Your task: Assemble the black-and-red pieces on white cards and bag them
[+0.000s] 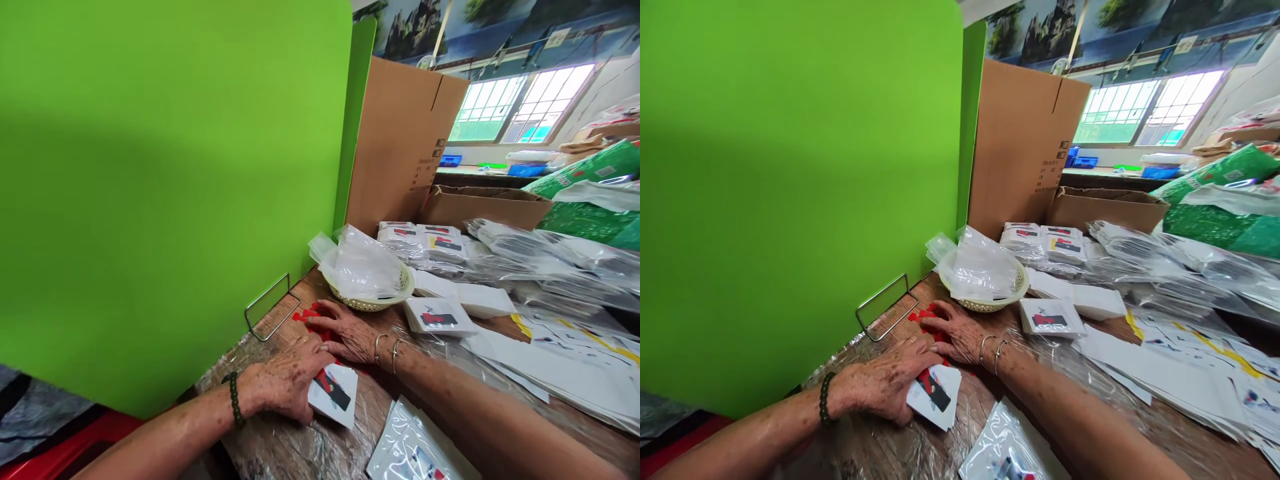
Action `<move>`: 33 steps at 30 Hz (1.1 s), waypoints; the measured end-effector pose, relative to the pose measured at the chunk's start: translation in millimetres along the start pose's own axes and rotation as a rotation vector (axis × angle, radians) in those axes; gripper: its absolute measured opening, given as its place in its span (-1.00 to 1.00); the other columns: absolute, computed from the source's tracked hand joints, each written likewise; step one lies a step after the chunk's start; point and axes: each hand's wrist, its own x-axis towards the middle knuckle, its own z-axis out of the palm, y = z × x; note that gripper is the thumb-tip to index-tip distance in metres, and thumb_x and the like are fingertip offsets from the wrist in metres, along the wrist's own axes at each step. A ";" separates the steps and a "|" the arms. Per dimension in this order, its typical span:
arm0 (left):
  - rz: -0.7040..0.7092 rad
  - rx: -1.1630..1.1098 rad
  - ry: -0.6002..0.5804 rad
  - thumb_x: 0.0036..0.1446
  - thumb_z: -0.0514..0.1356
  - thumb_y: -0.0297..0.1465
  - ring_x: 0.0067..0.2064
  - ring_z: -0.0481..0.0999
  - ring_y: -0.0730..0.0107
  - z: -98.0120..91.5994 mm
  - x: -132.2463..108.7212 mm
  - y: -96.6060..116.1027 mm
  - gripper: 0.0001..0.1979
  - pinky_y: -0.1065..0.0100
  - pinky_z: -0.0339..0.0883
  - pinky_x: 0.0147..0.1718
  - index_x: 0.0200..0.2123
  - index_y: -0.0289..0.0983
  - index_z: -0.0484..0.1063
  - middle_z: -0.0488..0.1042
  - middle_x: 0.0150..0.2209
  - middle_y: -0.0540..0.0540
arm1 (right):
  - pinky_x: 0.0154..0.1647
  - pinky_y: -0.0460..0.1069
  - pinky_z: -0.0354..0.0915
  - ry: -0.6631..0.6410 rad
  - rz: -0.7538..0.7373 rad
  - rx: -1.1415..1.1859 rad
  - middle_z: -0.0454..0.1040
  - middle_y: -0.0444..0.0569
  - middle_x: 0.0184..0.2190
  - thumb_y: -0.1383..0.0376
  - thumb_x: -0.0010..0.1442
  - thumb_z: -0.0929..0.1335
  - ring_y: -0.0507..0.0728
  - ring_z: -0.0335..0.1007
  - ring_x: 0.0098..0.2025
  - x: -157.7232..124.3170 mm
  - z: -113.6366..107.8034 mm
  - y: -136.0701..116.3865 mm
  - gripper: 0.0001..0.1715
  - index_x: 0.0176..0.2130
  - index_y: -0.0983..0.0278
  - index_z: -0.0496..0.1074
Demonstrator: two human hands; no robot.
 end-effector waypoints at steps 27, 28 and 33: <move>-0.037 0.042 -0.052 -0.22 0.27 -0.43 0.00 0.34 0.06 -5.2 -1.1 4.2 -0.31 0.15 0.23 0.01 0.08 -0.13 0.28 0.36 -0.04 -0.11 | 0.13 0.20 0.17 0.032 0.097 -0.213 0.37 0.12 0.11 0.11 0.32 0.27 0.24 0.25 0.09 -23.9 -4.8 -15.3 -0.61 0.05 0.23 0.42; -0.029 0.037 -0.042 -0.23 0.26 -0.44 -0.01 0.34 0.08 -4.9 -1.0 3.5 -0.33 0.16 0.23 0.02 0.07 -0.14 0.29 0.36 -0.04 -0.11 | 0.08 0.16 0.21 0.053 0.102 -0.249 0.42 0.12 0.01 0.14 0.33 0.26 0.21 0.28 0.00 -23.5 -4.0 -17.2 -0.67 -0.04 0.26 0.44; -0.030 0.022 -0.024 -0.25 0.25 -0.46 -0.06 0.34 0.13 -1.1 0.0 -4.0 -0.34 0.19 0.26 -0.02 0.04 -0.15 0.32 0.35 -0.10 -0.10 | -0.28 -0.03 0.22 0.074 0.159 -0.371 0.43 0.06 -0.25 0.23 0.31 0.28 0.13 0.30 -0.23 -22.9 -0.2 -14.3 -0.81 -0.22 0.30 0.41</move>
